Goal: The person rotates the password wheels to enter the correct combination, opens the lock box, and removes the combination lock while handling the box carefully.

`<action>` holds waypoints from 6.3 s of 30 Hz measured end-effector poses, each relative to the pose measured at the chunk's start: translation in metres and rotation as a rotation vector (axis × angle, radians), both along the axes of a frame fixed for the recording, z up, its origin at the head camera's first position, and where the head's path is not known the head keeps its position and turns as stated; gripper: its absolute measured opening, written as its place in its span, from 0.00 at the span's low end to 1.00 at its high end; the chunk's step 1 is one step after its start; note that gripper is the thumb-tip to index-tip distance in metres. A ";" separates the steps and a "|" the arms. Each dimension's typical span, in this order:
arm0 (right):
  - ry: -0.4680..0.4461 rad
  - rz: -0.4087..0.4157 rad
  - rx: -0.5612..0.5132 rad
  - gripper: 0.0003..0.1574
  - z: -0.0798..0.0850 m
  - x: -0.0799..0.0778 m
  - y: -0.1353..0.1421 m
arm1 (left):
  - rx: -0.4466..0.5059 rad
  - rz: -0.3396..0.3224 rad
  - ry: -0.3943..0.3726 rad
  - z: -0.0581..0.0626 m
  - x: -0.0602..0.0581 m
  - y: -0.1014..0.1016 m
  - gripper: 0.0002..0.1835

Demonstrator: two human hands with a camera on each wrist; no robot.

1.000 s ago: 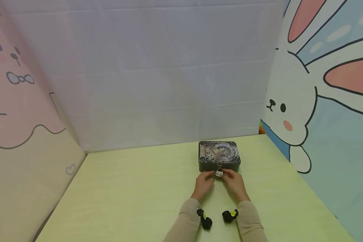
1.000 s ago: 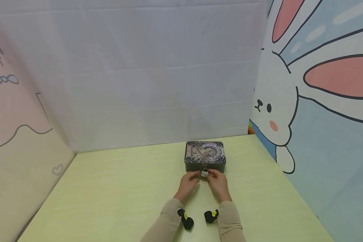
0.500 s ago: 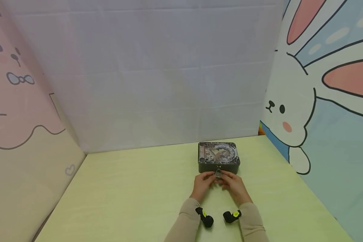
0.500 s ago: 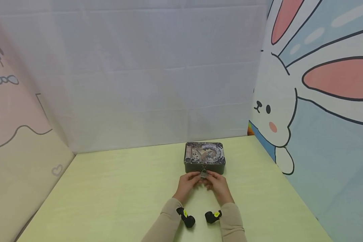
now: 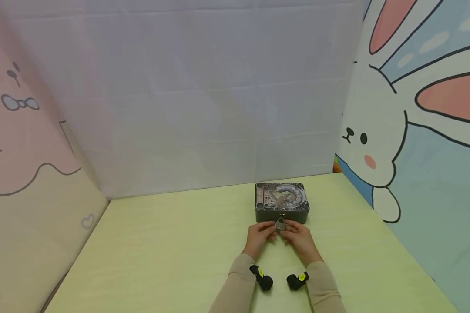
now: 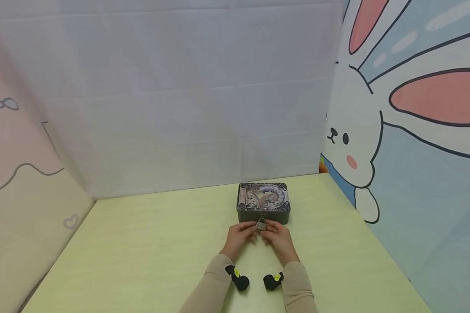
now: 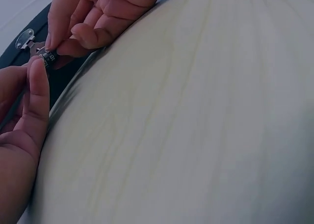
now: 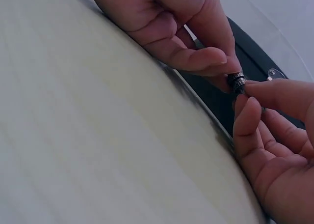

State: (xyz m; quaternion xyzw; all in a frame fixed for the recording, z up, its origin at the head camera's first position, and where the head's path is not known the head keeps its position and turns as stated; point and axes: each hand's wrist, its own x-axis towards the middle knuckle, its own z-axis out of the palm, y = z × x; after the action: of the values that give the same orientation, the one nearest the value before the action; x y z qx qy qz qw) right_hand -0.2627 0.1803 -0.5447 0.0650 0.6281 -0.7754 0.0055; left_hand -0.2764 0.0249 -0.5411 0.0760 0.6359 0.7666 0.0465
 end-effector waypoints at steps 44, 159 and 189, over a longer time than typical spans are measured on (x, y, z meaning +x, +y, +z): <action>0.035 -0.018 0.005 0.24 -0.001 -0.004 -0.003 | -0.005 0.010 -0.014 -0.021 -0.014 0.008 0.11; 0.013 -0.019 0.031 0.28 0.005 0.004 -0.002 | 0.024 0.012 -0.048 -0.020 -0.008 0.006 0.12; -0.014 -0.018 0.015 0.28 0.004 0.002 -0.001 | 0.002 0.018 -0.024 -0.018 -0.007 0.007 0.12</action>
State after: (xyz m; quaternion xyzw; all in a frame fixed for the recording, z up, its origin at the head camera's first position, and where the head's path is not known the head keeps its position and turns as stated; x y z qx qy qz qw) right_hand -0.2610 0.1792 -0.5406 0.0763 0.6332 -0.7702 0.0025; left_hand -0.2839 0.0318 -0.5592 0.0613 0.6352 0.7685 0.0472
